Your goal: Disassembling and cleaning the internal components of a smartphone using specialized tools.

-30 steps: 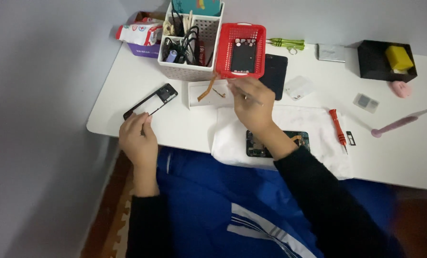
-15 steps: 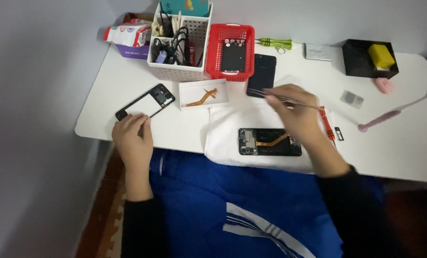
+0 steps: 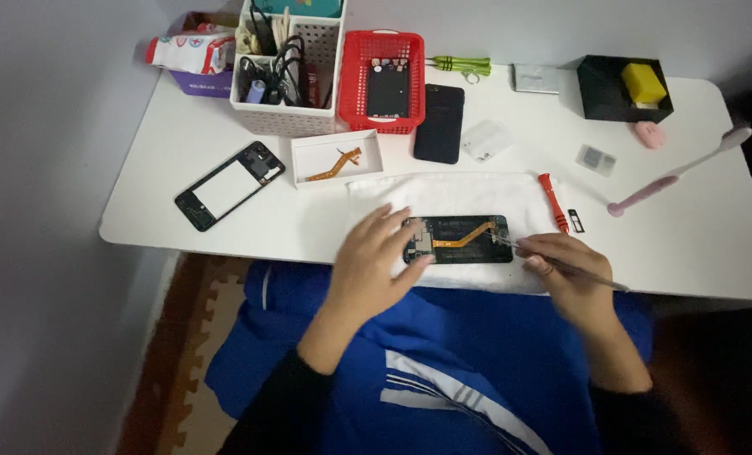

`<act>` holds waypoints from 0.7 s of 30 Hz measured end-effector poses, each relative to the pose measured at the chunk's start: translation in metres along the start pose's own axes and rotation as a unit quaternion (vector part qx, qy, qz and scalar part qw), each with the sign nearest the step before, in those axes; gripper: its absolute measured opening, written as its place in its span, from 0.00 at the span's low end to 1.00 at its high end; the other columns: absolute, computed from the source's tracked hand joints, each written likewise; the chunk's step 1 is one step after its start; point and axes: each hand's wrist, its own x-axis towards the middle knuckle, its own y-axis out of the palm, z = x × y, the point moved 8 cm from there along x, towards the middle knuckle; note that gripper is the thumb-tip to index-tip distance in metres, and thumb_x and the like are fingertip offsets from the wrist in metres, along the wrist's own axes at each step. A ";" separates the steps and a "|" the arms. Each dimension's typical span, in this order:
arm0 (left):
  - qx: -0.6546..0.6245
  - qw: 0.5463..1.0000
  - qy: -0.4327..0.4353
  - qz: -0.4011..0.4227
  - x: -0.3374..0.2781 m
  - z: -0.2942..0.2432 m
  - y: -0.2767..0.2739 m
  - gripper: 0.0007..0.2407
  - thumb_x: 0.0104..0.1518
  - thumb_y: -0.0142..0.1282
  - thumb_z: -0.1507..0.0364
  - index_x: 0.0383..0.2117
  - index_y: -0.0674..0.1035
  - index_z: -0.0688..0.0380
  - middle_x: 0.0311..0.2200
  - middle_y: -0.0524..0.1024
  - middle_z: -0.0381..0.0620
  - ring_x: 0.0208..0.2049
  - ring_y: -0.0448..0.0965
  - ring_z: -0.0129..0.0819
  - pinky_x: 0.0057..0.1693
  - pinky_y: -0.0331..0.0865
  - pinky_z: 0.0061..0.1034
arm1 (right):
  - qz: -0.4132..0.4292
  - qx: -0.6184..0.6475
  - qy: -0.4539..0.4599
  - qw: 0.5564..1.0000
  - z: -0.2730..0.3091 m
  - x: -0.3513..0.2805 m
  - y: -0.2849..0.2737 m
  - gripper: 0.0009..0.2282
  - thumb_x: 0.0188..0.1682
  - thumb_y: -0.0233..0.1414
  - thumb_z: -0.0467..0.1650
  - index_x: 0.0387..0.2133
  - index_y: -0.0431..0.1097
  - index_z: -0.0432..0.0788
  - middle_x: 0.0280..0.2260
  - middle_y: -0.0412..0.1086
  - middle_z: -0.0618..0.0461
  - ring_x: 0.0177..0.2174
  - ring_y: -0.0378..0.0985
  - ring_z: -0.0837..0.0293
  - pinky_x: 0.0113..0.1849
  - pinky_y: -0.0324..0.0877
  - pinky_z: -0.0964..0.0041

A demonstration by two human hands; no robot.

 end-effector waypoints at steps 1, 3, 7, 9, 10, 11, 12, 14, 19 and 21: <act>0.000 1.000 -0.001 -0.001 -0.003 0.003 0.009 0.18 0.55 0.63 0.65 0.48 0.81 0.64 0.49 0.77 0.65 0.54 0.74 0.66 0.59 0.68 0.54 | 0.001 0.000 -0.001 1.000 0.000 -0.001 0.002 0.07 0.49 0.61 0.29 0.38 0.82 0.40 0.37 0.80 0.40 0.40 0.82 0.39 0.42 0.75 0.50; 0.023 0.999 0.012 0.026 -0.008 0.008 0.033 0.23 0.61 0.57 0.61 0.56 0.75 0.67 0.56 0.72 0.68 0.58 0.71 0.65 0.62 0.64 0.53 | -0.022 -0.004 -0.030 0.999 0.002 -0.004 0.003 0.06 0.46 0.63 0.26 0.37 0.82 0.41 0.36 0.81 0.43 0.39 0.83 0.43 0.42 0.76 0.54; 0.072 0.995 0.020 0.061 -0.014 0.014 0.047 0.24 0.61 0.55 0.59 0.55 0.76 0.69 0.56 0.72 0.68 0.58 0.71 0.63 0.63 0.63 0.51 | -0.025 -0.029 -0.058 0.998 0.020 -0.001 0.006 0.06 0.48 0.63 0.27 0.36 0.82 0.39 0.35 0.81 0.43 0.37 0.84 0.42 0.41 0.77 0.55; 0.076 0.996 0.022 0.040 -0.016 0.016 0.046 0.24 0.62 0.54 0.58 0.55 0.76 0.67 0.55 0.73 0.65 0.58 0.72 0.59 0.63 0.63 0.50 | -0.045 -0.022 -0.099 0.994 0.021 -0.002 0.008 0.05 0.47 0.62 0.25 0.36 0.82 0.39 0.35 0.81 0.44 0.35 0.84 0.43 0.38 0.76 0.59; 0.078 0.996 0.021 0.039 -0.017 0.016 0.047 0.24 0.62 0.54 0.58 0.55 0.76 0.67 0.55 0.73 0.65 0.58 0.72 0.59 0.63 0.63 0.50 | -0.044 -0.020 -0.100 0.994 0.024 -0.003 0.011 0.05 0.47 0.62 0.25 0.36 0.82 0.39 0.35 0.81 0.44 0.35 0.84 0.43 0.38 0.76 0.59; 0.085 0.995 0.021 0.038 -0.017 0.016 0.047 0.24 0.61 0.54 0.58 0.55 0.76 0.66 0.55 0.73 0.64 0.58 0.72 0.58 0.63 0.63 0.49 | -0.054 -0.028 -0.128 0.990 0.032 -0.004 0.012 0.05 0.47 0.61 0.24 0.36 0.81 0.37 0.33 0.80 0.41 0.33 0.83 0.42 0.35 0.76 0.57; 0.091 0.995 0.022 0.036 -0.018 0.016 0.047 0.23 0.61 0.54 0.58 0.55 0.76 0.65 0.56 0.73 0.64 0.58 0.72 0.57 0.64 0.63 0.48 | -0.066 -0.037 -0.156 0.985 0.040 -0.006 0.013 0.05 0.48 0.61 0.22 0.36 0.80 0.35 0.32 0.80 0.39 0.32 0.83 0.40 0.33 0.76 0.56; 0.094 0.995 0.028 0.028 -0.019 0.017 0.048 0.24 0.61 0.54 0.58 0.55 0.76 0.65 0.56 0.74 0.64 0.58 0.73 0.57 0.63 0.64 0.48 | -0.085 -0.045 -0.173 0.980 0.039 -0.007 0.012 0.04 0.48 0.62 0.23 0.35 0.81 0.37 0.32 0.80 0.42 0.32 0.83 0.44 0.33 0.76 0.59; 0.097 0.995 0.032 0.002 -0.020 0.017 0.047 0.23 0.61 0.54 0.58 0.55 0.77 0.63 0.55 0.74 0.62 0.57 0.74 0.55 0.63 0.66 0.46 | -0.126 -0.065 -0.229 0.963 0.057 -0.007 0.004 0.05 0.46 0.62 0.19 0.34 0.82 0.37 0.31 0.80 0.43 0.29 0.83 0.46 0.33 0.75 0.63; 0.106 0.993 0.044 -0.012 -0.019 0.014 0.044 0.23 0.60 0.55 0.58 0.54 0.77 0.64 0.53 0.76 0.62 0.55 0.75 0.54 0.62 0.67 0.45 | -0.145 -0.052 -0.249 0.956 0.069 -0.006 -0.001 0.08 0.44 0.62 0.15 0.33 0.81 0.35 0.29 0.79 0.40 0.28 0.82 0.44 0.34 0.76 0.60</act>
